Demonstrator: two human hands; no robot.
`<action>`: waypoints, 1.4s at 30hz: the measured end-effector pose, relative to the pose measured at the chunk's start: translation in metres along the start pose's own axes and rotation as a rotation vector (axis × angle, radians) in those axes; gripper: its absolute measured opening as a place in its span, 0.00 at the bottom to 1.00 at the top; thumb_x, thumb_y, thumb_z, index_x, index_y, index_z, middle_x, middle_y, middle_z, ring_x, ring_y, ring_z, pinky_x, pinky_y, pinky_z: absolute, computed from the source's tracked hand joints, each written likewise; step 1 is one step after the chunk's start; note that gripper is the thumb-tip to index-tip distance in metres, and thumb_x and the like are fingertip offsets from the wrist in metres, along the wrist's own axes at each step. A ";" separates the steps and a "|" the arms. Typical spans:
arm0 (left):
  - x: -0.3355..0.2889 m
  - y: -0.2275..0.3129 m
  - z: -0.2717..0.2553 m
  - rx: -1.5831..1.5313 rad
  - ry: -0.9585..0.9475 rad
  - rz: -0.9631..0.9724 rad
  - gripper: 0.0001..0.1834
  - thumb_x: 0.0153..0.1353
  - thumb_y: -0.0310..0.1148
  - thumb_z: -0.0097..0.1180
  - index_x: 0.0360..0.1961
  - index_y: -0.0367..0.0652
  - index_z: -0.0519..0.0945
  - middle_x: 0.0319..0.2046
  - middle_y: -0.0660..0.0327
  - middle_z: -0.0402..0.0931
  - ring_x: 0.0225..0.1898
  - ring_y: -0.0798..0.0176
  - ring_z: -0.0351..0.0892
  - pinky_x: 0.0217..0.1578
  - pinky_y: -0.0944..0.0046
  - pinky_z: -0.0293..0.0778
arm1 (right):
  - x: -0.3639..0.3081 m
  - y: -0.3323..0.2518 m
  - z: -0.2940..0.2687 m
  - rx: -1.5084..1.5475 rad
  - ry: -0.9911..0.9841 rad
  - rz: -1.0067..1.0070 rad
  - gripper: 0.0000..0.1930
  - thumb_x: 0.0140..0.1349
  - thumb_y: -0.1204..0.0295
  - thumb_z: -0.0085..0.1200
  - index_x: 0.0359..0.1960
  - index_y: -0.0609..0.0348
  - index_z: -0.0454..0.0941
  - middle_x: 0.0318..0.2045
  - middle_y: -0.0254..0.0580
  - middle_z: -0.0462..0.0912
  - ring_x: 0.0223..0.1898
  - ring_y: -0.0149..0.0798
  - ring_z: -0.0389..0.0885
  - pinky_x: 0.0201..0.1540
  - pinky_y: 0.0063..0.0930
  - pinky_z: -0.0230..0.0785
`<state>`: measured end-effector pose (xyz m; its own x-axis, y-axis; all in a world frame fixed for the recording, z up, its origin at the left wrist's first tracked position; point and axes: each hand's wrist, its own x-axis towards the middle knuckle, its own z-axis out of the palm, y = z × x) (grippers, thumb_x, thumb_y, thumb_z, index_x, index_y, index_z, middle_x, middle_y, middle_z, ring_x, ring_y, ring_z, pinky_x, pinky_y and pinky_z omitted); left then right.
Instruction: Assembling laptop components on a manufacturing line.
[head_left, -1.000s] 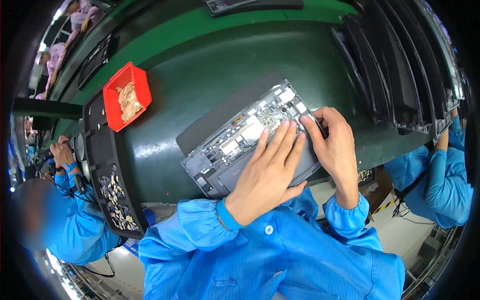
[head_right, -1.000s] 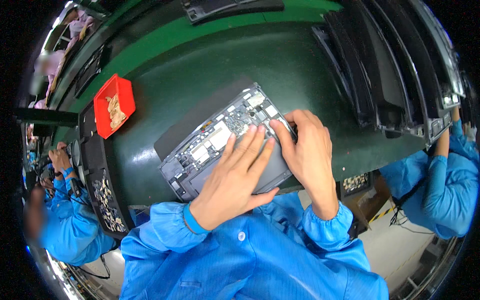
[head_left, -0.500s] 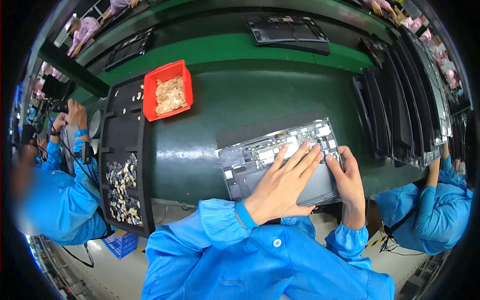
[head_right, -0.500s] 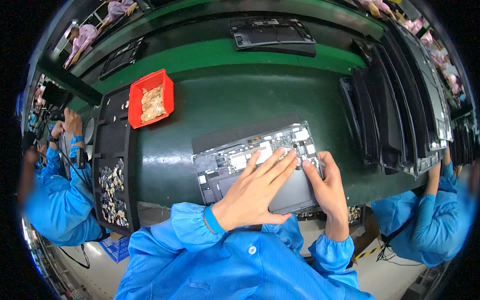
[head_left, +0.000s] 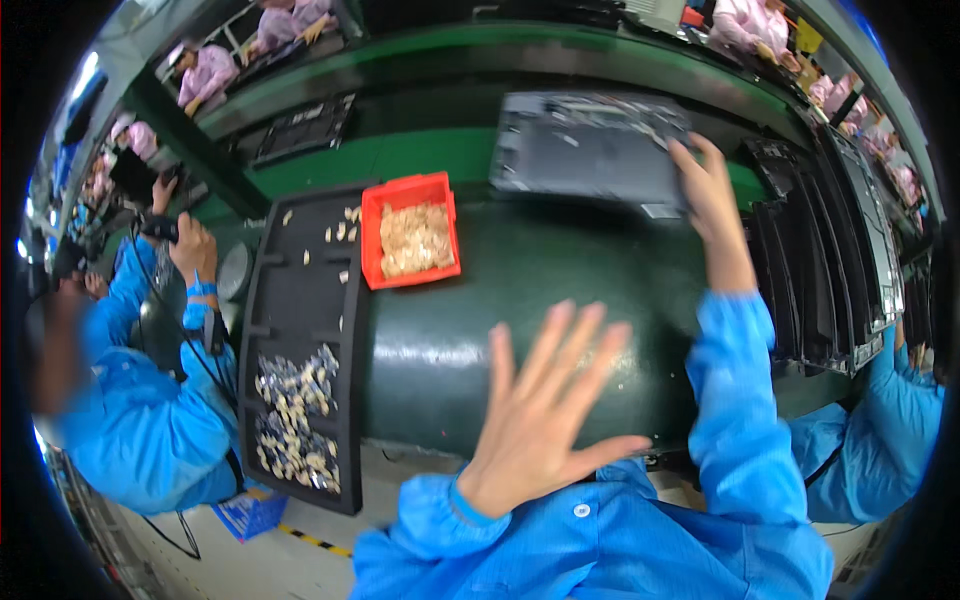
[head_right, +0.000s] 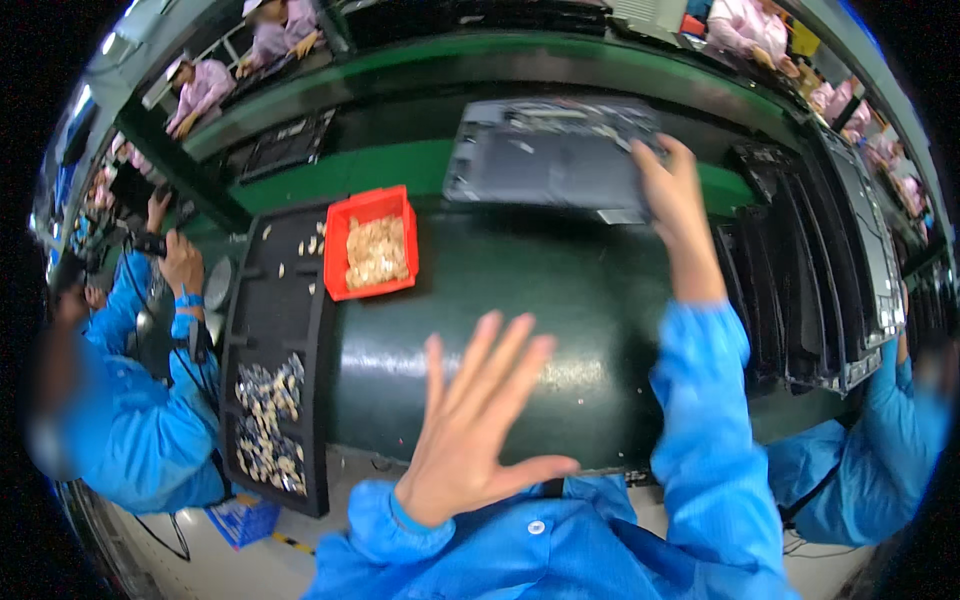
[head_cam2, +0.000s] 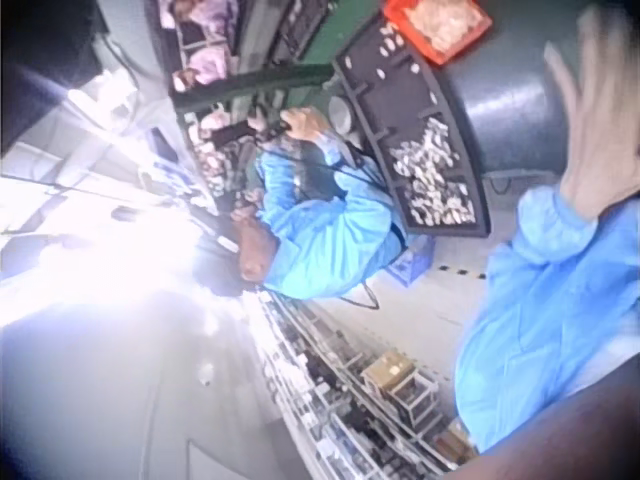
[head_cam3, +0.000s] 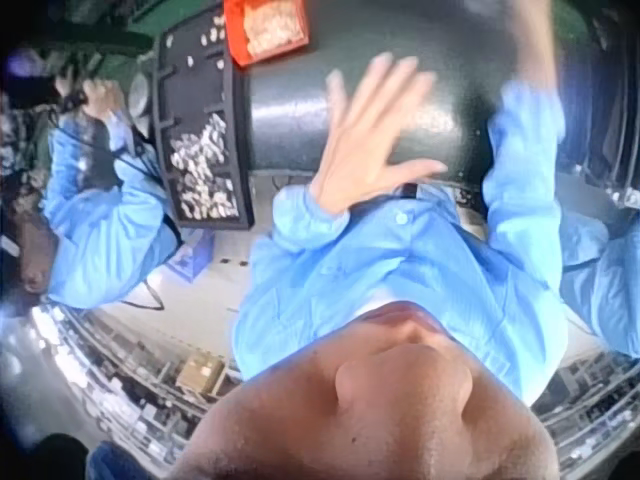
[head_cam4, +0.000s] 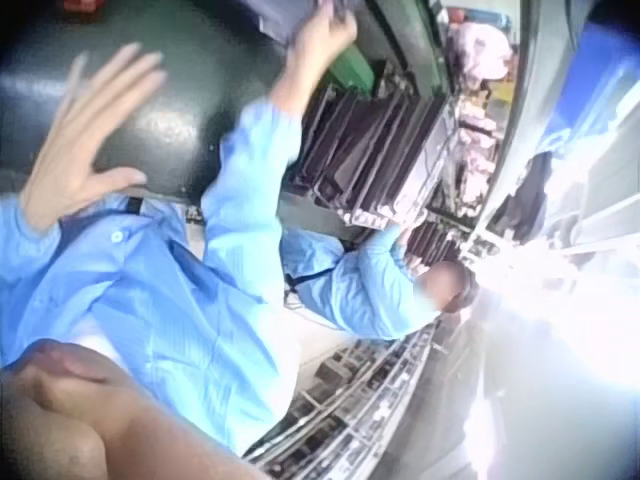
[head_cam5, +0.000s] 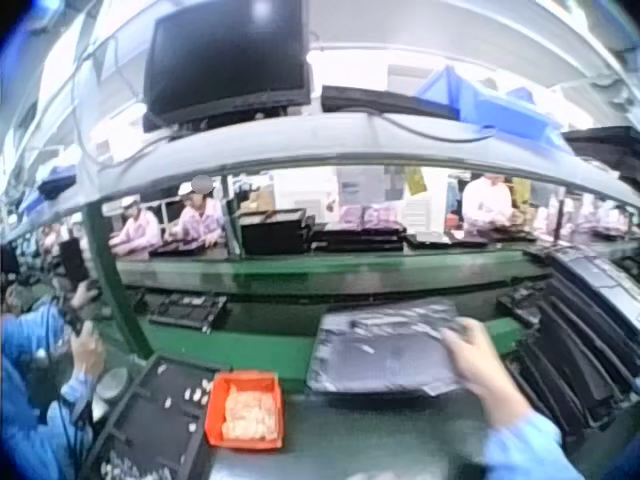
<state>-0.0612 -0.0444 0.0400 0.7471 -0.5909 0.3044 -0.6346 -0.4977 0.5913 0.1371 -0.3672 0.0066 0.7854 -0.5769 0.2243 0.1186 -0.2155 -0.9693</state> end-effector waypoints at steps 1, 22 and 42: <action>-0.014 -0.011 0.005 0.020 -0.002 -0.095 0.54 0.61 0.65 0.62 0.79 0.43 0.61 0.79 0.50 0.56 0.82 0.44 0.47 0.73 0.22 0.33 | 0.046 0.015 0.034 -0.245 0.096 -0.182 0.29 0.66 0.60 0.66 0.60 0.72 0.76 0.47 0.53 0.86 0.46 0.44 0.85 0.50 0.39 0.79; -0.099 -0.073 -0.022 -0.109 0.432 -0.303 0.15 0.60 0.34 0.73 0.48 0.45 0.90 0.45 0.54 0.88 0.48 0.51 0.89 0.51 0.54 0.82 | 0.275 0.132 -0.045 0.085 -0.386 0.347 0.29 0.66 0.61 0.68 0.64 0.65 0.78 0.58 0.49 0.84 0.53 0.44 0.85 0.58 0.36 0.78; -0.132 -0.183 -0.151 0.385 0.296 -0.564 0.17 0.56 0.41 0.74 0.44 0.43 0.91 0.41 0.52 0.88 0.45 0.46 0.87 0.48 0.53 0.80 | -0.211 0.009 -0.104 -0.553 -0.096 -0.419 0.30 0.73 0.69 0.59 0.74 0.61 0.67 0.65 0.57 0.75 0.66 0.51 0.74 0.69 0.43 0.63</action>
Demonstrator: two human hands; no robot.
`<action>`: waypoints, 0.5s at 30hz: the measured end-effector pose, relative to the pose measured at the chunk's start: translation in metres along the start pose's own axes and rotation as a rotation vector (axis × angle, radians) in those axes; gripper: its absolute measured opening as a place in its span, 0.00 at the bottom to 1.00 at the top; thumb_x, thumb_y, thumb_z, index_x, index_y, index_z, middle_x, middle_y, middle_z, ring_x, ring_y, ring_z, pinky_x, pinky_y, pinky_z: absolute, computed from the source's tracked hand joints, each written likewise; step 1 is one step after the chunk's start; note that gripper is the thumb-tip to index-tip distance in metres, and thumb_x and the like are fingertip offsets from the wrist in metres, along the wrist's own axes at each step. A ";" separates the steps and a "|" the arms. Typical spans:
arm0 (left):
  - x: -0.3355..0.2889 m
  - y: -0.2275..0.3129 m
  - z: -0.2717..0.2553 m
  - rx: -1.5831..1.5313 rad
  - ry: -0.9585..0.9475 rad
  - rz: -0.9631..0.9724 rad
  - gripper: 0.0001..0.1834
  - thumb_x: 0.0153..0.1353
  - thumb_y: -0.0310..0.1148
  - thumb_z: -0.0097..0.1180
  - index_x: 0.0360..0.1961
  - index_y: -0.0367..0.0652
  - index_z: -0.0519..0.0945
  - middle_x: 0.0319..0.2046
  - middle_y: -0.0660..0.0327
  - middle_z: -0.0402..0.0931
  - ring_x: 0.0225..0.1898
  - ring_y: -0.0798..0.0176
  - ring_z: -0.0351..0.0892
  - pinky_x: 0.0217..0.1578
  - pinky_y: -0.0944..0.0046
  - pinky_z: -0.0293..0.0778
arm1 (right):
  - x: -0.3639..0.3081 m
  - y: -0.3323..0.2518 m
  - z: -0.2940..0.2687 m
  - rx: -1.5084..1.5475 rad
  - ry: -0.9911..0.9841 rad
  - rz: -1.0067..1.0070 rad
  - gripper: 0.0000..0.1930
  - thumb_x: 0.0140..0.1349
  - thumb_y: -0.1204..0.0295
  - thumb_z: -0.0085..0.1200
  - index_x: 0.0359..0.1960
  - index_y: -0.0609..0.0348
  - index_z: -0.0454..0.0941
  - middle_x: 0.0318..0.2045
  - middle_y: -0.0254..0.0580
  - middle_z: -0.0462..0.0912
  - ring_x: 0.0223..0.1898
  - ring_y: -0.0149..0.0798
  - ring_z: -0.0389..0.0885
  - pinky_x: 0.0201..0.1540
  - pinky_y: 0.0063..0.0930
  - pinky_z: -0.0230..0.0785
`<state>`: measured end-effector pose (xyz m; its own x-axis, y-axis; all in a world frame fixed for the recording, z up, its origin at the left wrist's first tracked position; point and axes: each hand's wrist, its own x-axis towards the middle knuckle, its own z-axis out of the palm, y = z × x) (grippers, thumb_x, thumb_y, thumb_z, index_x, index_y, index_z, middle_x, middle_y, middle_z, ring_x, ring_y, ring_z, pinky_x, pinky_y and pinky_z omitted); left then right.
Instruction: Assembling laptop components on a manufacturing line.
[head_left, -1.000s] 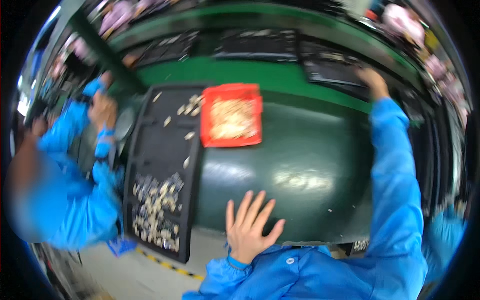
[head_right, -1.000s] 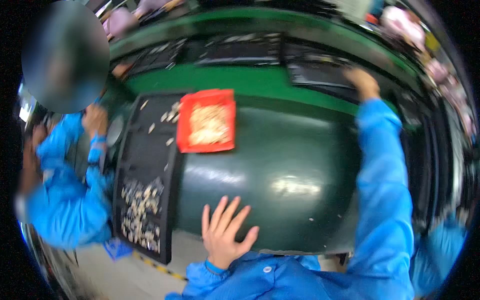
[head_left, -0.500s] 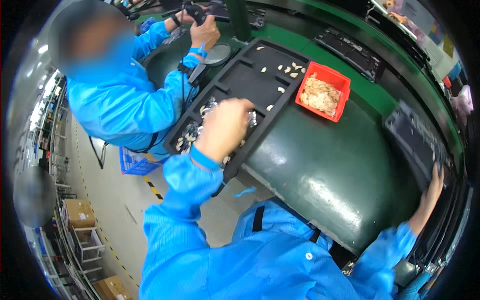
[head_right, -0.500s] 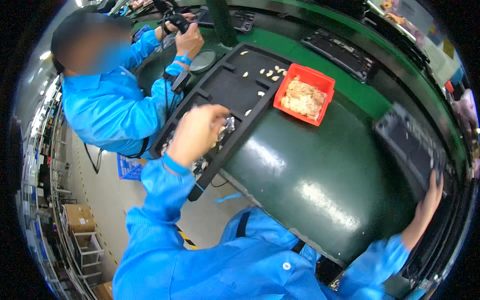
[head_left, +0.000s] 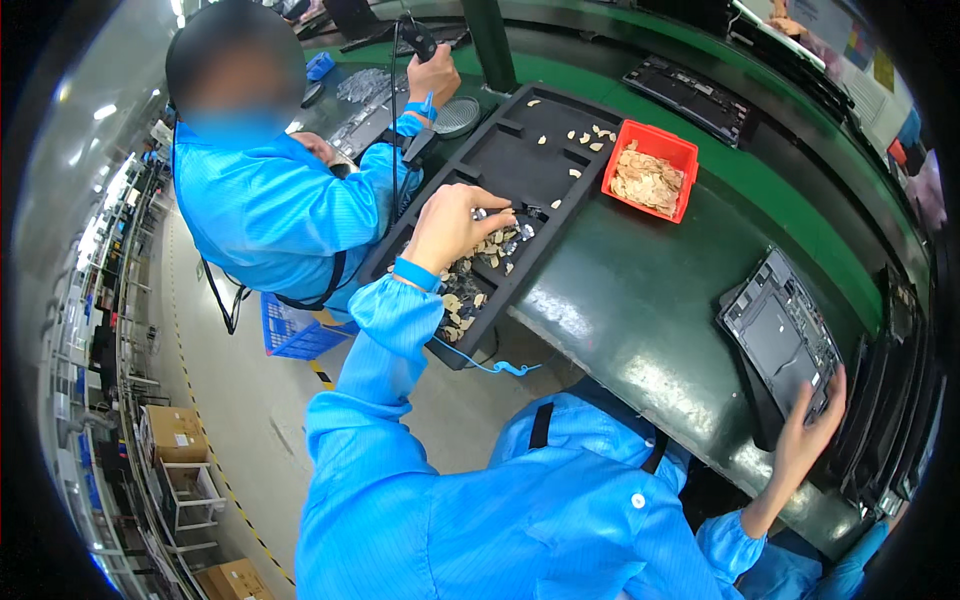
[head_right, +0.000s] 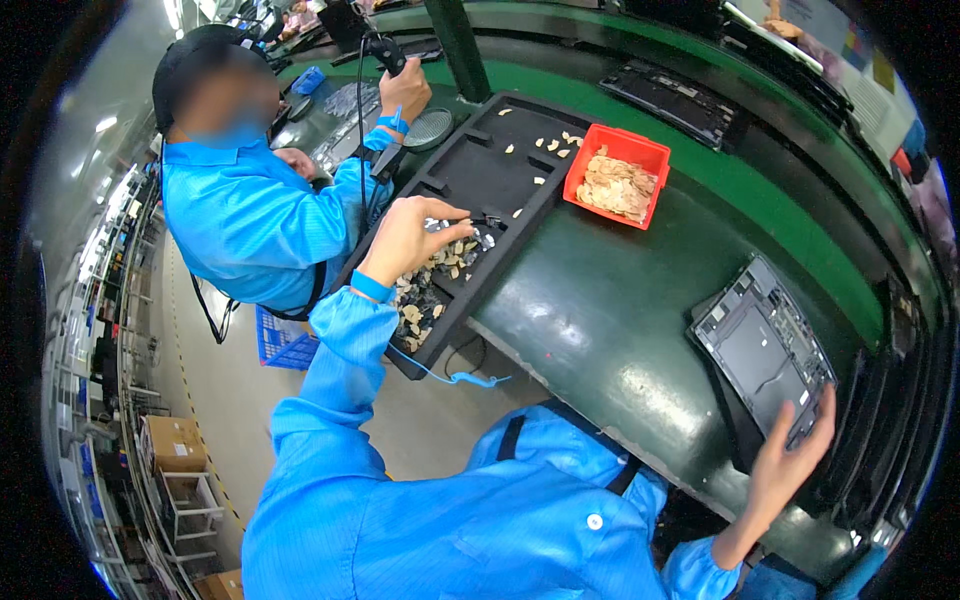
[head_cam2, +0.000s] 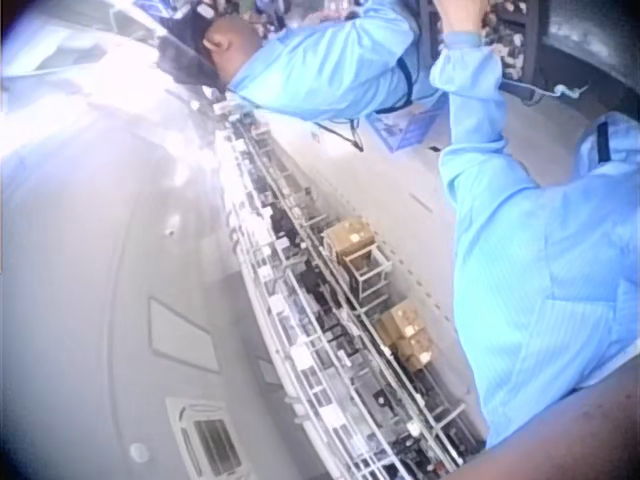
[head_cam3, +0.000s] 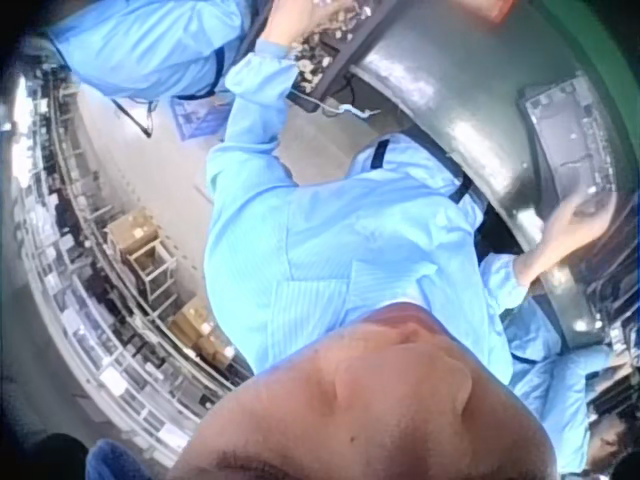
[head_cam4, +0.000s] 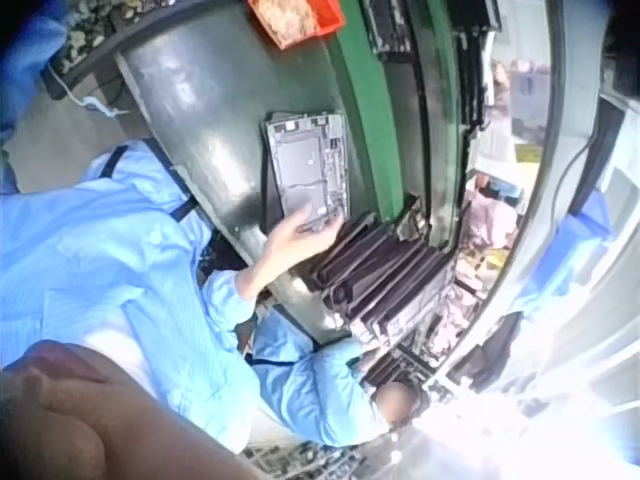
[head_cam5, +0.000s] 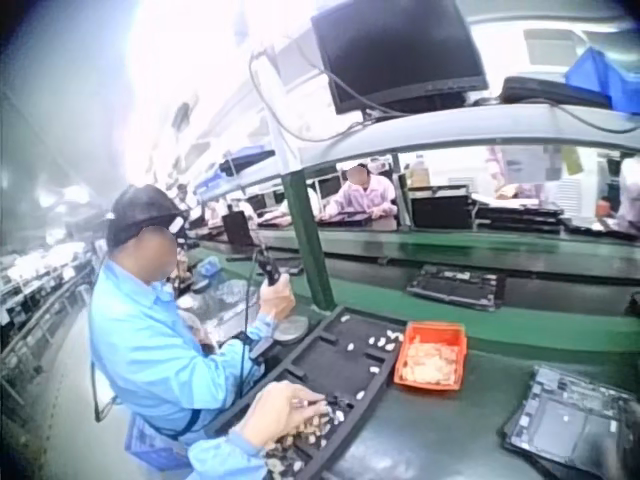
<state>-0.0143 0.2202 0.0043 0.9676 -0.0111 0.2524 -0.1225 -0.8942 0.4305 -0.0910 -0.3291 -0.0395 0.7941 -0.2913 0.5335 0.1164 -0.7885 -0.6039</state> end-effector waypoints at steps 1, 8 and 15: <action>0.002 -0.004 0.001 -0.064 0.000 0.045 0.17 0.57 0.40 0.74 0.44 0.42 0.91 0.41 0.50 0.88 0.44 0.45 0.88 0.49 0.53 0.80 | -0.001 -0.037 0.005 -0.013 -0.054 -0.006 0.27 0.72 0.71 0.59 0.71 0.61 0.70 0.64 0.54 0.77 0.65 0.50 0.75 0.69 0.41 0.64; 0.006 -0.013 0.017 -0.109 -0.030 0.024 0.16 0.56 0.37 0.74 0.44 0.42 0.92 0.37 0.49 0.88 0.43 0.45 0.87 0.49 0.54 0.80 | 0.016 -0.183 0.126 0.410 -0.375 -0.512 0.12 0.63 0.73 0.64 0.48 0.59 0.85 0.49 0.50 0.85 0.55 0.54 0.80 0.60 0.45 0.72; 0.006 -0.007 0.014 -0.086 0.087 0.054 0.12 0.53 0.35 0.76 0.37 0.40 0.92 0.33 0.49 0.88 0.37 0.46 0.89 0.43 0.57 0.83 | 0.015 -0.264 0.264 0.379 -0.513 -0.807 0.15 0.62 0.64 0.66 0.48 0.54 0.89 0.53 0.44 0.84 0.57 0.49 0.78 0.56 0.44 0.68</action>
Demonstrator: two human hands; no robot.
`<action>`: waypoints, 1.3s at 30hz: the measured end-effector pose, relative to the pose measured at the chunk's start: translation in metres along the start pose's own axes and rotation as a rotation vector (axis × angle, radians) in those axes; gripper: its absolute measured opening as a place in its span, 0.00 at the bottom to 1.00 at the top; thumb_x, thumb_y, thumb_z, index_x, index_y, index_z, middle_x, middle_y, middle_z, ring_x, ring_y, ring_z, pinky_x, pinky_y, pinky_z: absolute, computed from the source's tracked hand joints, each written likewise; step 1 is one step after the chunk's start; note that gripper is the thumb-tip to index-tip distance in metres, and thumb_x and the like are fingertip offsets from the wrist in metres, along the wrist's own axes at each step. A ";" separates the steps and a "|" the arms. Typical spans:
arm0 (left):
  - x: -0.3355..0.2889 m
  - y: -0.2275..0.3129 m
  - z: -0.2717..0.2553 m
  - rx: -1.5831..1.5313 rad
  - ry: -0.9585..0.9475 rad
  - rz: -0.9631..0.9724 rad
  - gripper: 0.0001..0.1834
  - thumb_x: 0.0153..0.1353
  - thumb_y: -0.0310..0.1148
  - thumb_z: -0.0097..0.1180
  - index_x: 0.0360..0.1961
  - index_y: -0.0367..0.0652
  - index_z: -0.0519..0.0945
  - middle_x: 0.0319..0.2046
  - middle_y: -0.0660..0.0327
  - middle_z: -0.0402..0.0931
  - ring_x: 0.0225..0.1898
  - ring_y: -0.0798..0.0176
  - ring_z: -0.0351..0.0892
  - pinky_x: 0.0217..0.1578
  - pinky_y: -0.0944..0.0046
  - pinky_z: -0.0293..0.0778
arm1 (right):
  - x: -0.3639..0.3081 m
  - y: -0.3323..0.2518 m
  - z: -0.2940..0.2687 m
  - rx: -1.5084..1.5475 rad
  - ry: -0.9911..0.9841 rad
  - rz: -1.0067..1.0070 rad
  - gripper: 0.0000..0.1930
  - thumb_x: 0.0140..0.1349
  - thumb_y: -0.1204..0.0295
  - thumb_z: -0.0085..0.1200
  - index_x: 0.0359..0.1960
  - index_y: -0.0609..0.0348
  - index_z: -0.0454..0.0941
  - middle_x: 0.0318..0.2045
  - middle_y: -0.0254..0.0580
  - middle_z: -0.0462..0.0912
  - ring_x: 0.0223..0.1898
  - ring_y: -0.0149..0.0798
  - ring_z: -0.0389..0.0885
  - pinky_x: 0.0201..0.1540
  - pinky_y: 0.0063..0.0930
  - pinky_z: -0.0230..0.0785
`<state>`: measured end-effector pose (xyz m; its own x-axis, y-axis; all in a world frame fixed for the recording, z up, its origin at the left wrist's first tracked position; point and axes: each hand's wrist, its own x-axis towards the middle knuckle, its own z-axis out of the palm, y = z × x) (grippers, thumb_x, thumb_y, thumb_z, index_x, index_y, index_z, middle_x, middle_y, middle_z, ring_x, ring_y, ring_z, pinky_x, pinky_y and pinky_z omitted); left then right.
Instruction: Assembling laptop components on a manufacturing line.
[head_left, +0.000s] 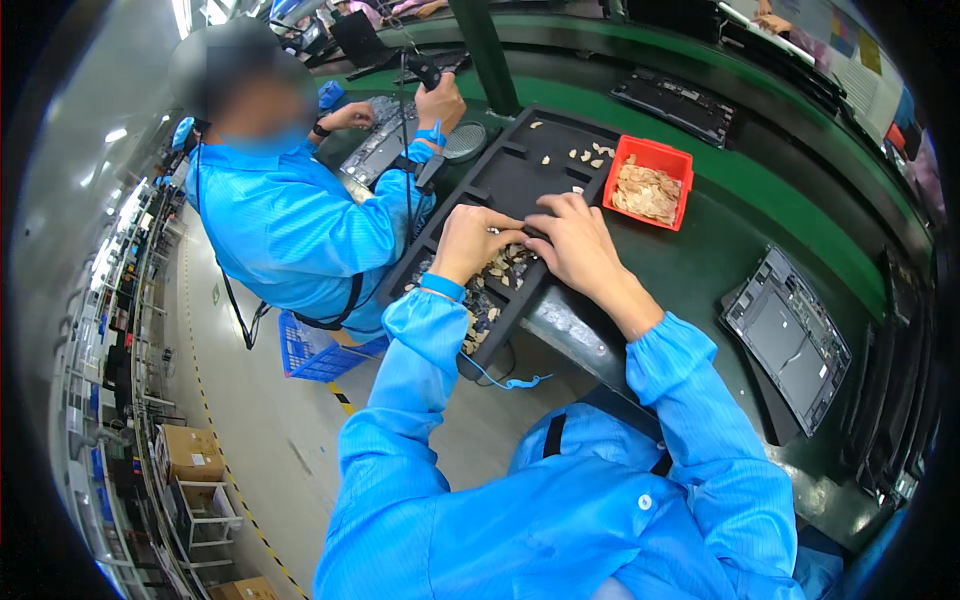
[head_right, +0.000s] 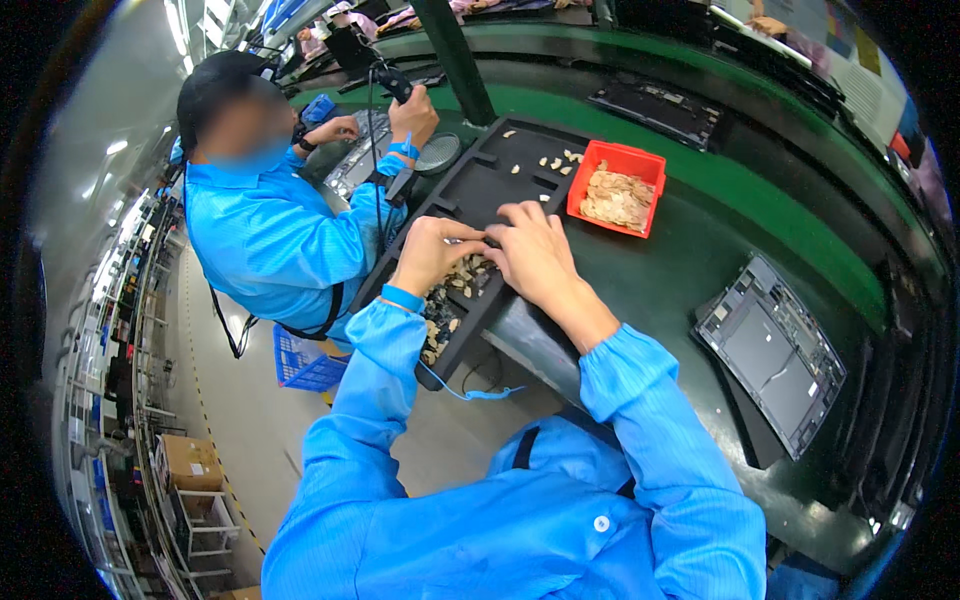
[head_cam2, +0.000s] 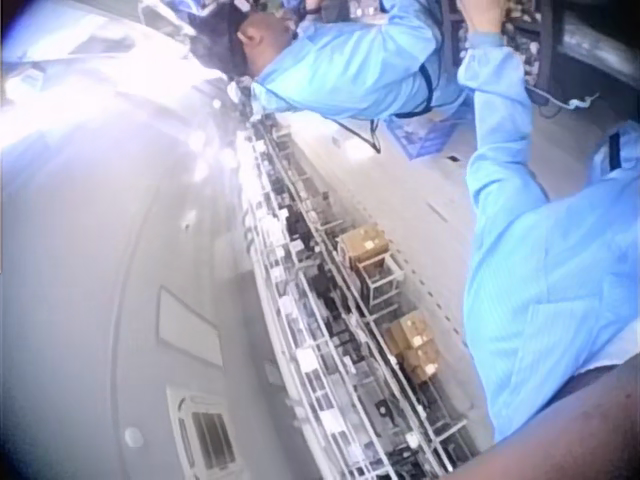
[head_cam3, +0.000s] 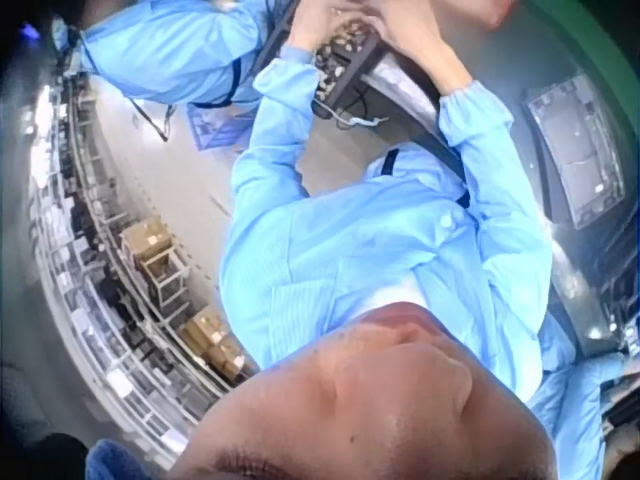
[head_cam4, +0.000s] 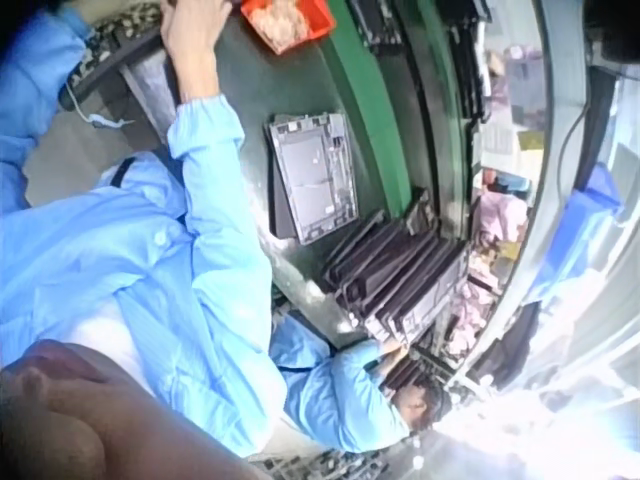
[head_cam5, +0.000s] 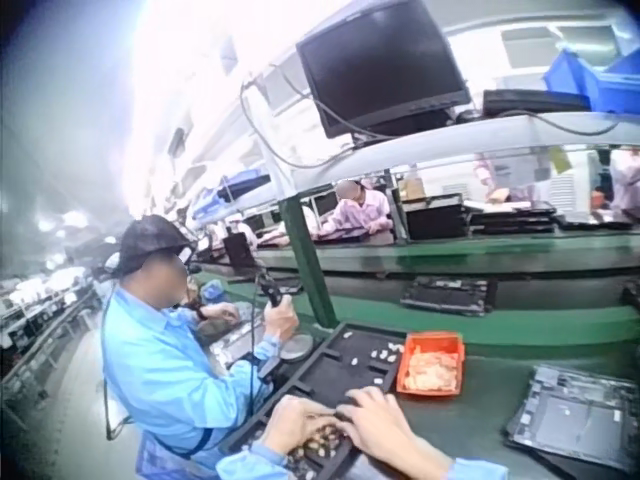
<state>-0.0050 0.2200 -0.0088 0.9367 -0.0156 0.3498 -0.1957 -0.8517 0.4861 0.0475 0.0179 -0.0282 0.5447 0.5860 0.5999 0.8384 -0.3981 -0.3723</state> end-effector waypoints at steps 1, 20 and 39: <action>0.001 -0.001 -0.001 0.009 0.037 0.024 0.12 0.53 0.34 0.75 0.37 0.40 0.92 0.34 0.48 0.88 0.37 0.46 0.89 0.43 0.57 0.83 | 0.006 0.004 0.003 0.001 0.006 -0.003 0.15 0.62 0.64 0.66 0.48 0.54 0.89 0.53 0.44 0.84 0.57 0.49 0.78 0.56 0.44 0.68; 0.005 0.098 0.016 -0.177 0.255 0.274 0.10 0.58 0.29 0.73 0.42 0.42 0.92 0.40 0.56 0.90 0.42 0.56 0.88 0.44 0.59 0.80 | -0.033 -0.003 -0.079 0.922 -0.013 0.602 0.12 0.75 0.74 0.54 0.53 0.67 0.85 0.39 0.40 0.91 0.35 0.28 0.87 0.37 0.21 0.74; 0.057 0.188 0.093 -1.044 -0.158 -0.040 0.16 0.73 0.31 0.63 0.57 0.33 0.85 0.43 0.58 0.88 0.42 0.70 0.87 0.41 0.70 0.82 | -0.119 0.044 -0.138 0.839 0.550 0.600 0.15 0.78 0.68 0.54 0.60 0.62 0.82 0.50 0.42 0.90 0.43 0.30 0.89 0.35 0.18 0.71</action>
<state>0.0384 0.0101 0.0282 0.9606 -0.1296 0.2460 -0.2456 0.0187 0.9692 0.0174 -0.1666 -0.0182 0.9480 -0.0038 0.3182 0.3123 0.2039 -0.9278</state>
